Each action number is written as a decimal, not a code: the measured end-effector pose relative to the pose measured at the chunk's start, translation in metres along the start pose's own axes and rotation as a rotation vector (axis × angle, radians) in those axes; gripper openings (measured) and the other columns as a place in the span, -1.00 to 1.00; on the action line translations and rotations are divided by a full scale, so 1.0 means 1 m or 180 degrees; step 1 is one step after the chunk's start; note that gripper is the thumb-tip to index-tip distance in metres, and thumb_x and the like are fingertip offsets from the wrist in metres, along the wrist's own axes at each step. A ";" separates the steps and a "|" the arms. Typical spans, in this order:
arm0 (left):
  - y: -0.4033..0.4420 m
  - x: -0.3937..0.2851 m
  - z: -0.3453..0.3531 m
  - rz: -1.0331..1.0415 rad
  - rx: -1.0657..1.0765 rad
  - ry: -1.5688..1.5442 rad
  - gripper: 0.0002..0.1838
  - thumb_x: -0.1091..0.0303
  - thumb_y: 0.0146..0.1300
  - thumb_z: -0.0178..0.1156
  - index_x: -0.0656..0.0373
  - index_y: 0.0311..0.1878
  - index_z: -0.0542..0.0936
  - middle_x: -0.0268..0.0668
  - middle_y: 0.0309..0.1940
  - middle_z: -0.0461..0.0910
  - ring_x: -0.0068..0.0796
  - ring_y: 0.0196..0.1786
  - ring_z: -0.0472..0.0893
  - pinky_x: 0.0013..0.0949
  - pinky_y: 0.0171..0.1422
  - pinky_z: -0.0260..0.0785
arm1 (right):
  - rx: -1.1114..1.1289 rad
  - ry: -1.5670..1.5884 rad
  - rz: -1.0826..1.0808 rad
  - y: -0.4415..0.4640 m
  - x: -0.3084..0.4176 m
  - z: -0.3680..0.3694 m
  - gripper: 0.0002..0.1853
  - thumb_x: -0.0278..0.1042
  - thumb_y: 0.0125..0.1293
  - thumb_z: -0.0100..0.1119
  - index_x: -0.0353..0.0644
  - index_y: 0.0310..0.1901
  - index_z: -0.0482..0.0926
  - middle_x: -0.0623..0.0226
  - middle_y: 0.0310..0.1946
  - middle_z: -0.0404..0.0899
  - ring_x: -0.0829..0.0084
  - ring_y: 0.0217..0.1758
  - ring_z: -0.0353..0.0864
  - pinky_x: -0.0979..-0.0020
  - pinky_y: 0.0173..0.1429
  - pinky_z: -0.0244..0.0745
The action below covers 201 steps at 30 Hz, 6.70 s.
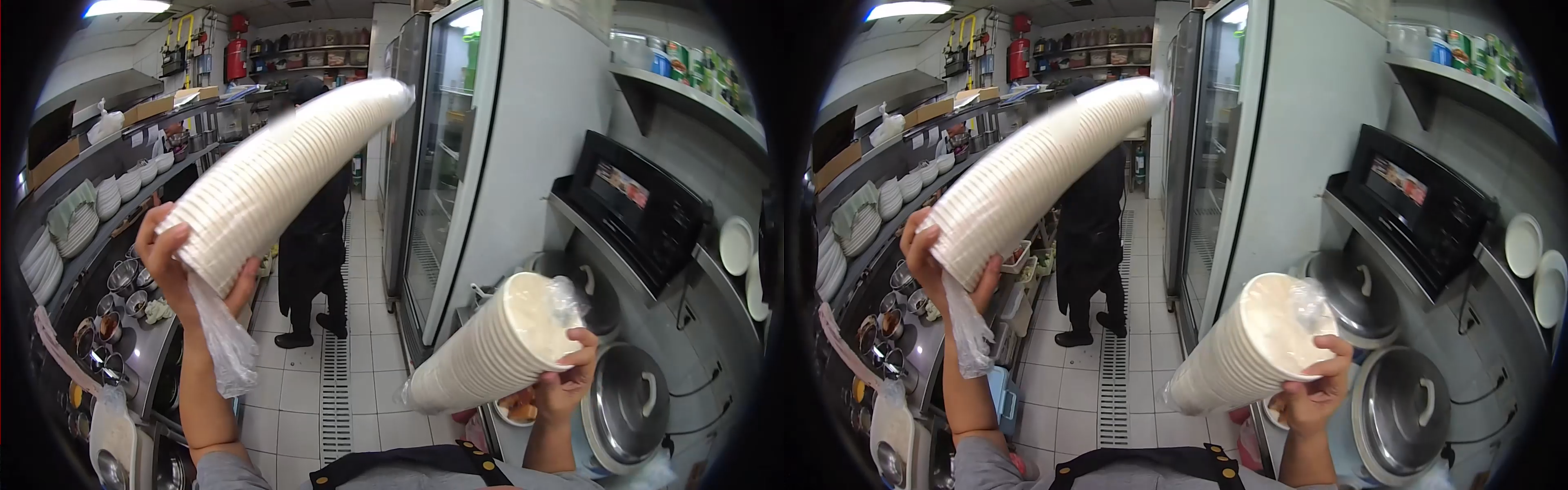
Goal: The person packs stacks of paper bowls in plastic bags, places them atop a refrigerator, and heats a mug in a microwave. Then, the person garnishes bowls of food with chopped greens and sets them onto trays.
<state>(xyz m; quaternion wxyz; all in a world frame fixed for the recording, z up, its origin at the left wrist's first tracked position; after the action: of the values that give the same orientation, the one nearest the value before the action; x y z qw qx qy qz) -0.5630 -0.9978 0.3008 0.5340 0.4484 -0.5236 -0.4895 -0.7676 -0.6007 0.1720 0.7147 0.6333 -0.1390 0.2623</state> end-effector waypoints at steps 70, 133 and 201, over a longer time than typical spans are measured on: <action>0.292 0.284 0.864 0.0309 -0.1683 -0.4266 -0.64 0.42 0.43 0.05 0.57 0.08 0.31 0.18 0.07 0.33 0.07 0.10 0.45 -0.01 0.24 0.40 | -0.1422 -0.3107 -0.0772 0.261 -0.328 0.381 -0.55 -0.13 0.00 0.57 -0.05 -0.32 0.41 0.20 0.12 0.34 0.19 0.32 0.30 0.24 0.40 0.16; 0.338 0.525 0.922 -0.1343 -0.2178 -0.1368 -0.37 -0.35 0.28 0.05 -0.15 0.24 0.51 -0.29 0.00 0.68 0.05 0.20 0.54 -0.01 0.19 0.45 | -0.2575 -0.3845 -0.0591 0.285 -0.353 0.244 -0.18 -0.17 0.33 0.28 -0.26 0.48 0.05 0.13 0.32 0.31 0.30 0.38 0.31 0.34 0.46 0.12; -0.170 0.042 0.560 0.1271 -0.0312 -0.7966 -0.37 -0.25 0.50 -0.31 0.16 -0.06 0.48 -0.24 -0.48 0.63 -0.35 -0.50 0.58 -0.29 -0.32 0.48 | -0.3380 -0.3465 0.1918 -0.129 -0.250 0.318 -0.79 -0.38 0.40 0.15 -0.28 -0.39 0.54 0.42 -0.57 0.48 0.63 -0.47 0.40 0.51 -0.36 0.33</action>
<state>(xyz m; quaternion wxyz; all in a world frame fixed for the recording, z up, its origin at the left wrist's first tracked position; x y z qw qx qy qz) -1.1319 -1.0406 0.1655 -0.2439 -0.4258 -0.7084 -0.5073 -0.8603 -0.9689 -0.0173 0.6506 0.1845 -0.7366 -0.0019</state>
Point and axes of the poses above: each hand's wrist, its own y-axis towards the middle knuckle, its own z-axis out of the palm, x = y × z, the point moved 9 cm from there along y, towards the middle knuckle
